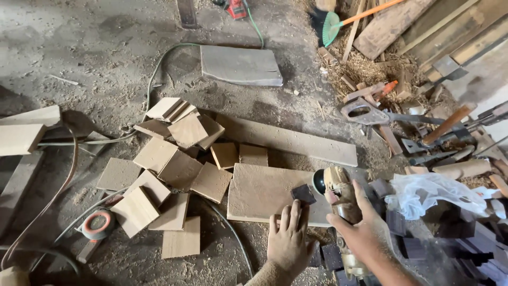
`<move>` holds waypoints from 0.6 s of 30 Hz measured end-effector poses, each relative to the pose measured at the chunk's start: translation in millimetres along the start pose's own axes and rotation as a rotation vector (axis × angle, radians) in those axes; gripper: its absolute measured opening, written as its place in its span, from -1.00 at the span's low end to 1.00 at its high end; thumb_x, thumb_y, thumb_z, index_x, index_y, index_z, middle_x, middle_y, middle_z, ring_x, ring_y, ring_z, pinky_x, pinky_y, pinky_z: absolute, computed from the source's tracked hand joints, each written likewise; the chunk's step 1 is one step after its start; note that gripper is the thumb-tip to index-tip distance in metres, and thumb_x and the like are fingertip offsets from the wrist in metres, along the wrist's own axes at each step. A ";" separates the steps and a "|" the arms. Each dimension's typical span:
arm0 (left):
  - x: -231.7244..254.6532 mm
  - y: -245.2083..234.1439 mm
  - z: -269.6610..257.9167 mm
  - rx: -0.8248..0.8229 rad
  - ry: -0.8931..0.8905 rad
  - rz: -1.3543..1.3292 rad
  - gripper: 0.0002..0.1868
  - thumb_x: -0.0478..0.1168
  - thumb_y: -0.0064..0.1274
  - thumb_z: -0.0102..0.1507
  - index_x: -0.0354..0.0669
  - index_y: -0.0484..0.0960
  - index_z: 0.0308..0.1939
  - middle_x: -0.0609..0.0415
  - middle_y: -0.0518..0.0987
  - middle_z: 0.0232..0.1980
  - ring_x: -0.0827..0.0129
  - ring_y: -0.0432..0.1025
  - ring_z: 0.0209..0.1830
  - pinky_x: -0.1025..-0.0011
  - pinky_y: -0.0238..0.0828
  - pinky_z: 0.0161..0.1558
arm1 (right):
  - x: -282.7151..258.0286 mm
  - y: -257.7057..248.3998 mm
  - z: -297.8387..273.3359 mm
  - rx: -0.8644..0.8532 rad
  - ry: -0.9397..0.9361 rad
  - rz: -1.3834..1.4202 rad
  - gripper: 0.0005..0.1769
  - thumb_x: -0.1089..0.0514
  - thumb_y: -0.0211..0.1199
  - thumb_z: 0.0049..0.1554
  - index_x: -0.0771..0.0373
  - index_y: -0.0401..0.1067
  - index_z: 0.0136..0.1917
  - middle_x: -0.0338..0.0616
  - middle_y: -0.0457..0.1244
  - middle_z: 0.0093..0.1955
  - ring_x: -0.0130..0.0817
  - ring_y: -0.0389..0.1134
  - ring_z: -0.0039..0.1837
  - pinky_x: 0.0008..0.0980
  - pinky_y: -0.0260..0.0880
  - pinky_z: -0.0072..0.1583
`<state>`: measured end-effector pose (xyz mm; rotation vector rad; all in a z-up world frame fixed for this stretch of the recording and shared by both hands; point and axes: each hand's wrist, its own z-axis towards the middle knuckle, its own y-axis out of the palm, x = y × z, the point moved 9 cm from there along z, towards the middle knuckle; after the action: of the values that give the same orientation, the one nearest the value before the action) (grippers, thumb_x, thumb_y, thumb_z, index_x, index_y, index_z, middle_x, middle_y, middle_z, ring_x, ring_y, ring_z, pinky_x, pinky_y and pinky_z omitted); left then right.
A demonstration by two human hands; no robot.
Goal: Sanding the edges of small wooden blocks using a handheld angle grinder
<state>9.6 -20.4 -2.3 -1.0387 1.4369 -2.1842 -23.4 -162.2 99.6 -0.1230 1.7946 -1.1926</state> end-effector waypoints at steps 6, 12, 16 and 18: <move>-2.3 4.3 -3.3 0.013 0.023 0.030 -0.12 0.25 -0.05 0.34 -0.23 0.13 0.56 -0.28 0.02 0.63 -0.16 0.03 0.50 -0.22 0.04 0.27 | -1.3 11.4 -5.0 -0.071 -0.031 -0.104 0.21 0.08 0.46 -0.17 -0.08 0.01 0.68 -0.11 0.41 0.24 -0.29 0.52 0.02 -0.38 0.51 -0.02; -5.1 24.9 -0.2 -0.111 0.018 0.019 0.08 0.28 0.12 0.26 -0.30 -0.03 0.59 -0.41 -0.04 0.60 -0.22 -0.06 0.55 -0.32 -0.06 0.32 | -2.3 17.6 -4.2 -0.090 -0.029 -0.217 0.24 -0.01 0.44 -0.17 -0.11 -0.06 0.69 -0.10 0.36 0.33 -0.28 0.55 -0.11 -0.38 0.56 -0.16; -3.7 14.2 0.0 -0.058 0.028 0.033 0.13 0.33 0.16 0.24 -0.37 0.00 0.57 -0.36 0.03 0.55 -0.14 0.04 0.45 -0.22 0.00 0.27 | -10.3 14.9 -9.3 -0.139 0.034 -0.250 0.22 0.00 0.42 -0.13 -0.19 -0.09 0.71 -0.18 0.42 0.22 -0.32 0.52 -0.15 -0.41 0.52 -0.14; -2.8 11.7 0.5 -0.024 0.026 0.019 0.10 0.23 0.22 0.19 -0.34 0.03 0.57 -0.36 0.03 0.57 -0.15 0.03 0.50 -0.26 0.03 0.27 | -10.6 15.2 -8.3 -0.131 0.043 -0.219 0.23 0.06 0.44 -0.12 -0.20 -0.09 0.71 -0.17 0.47 0.12 -0.35 0.47 -0.29 -0.44 0.47 -0.26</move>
<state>10.4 -24.1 -13.8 -1.0040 1.4820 -2.1798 -17.8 -143.1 95.5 -0.3805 1.9350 -1.2366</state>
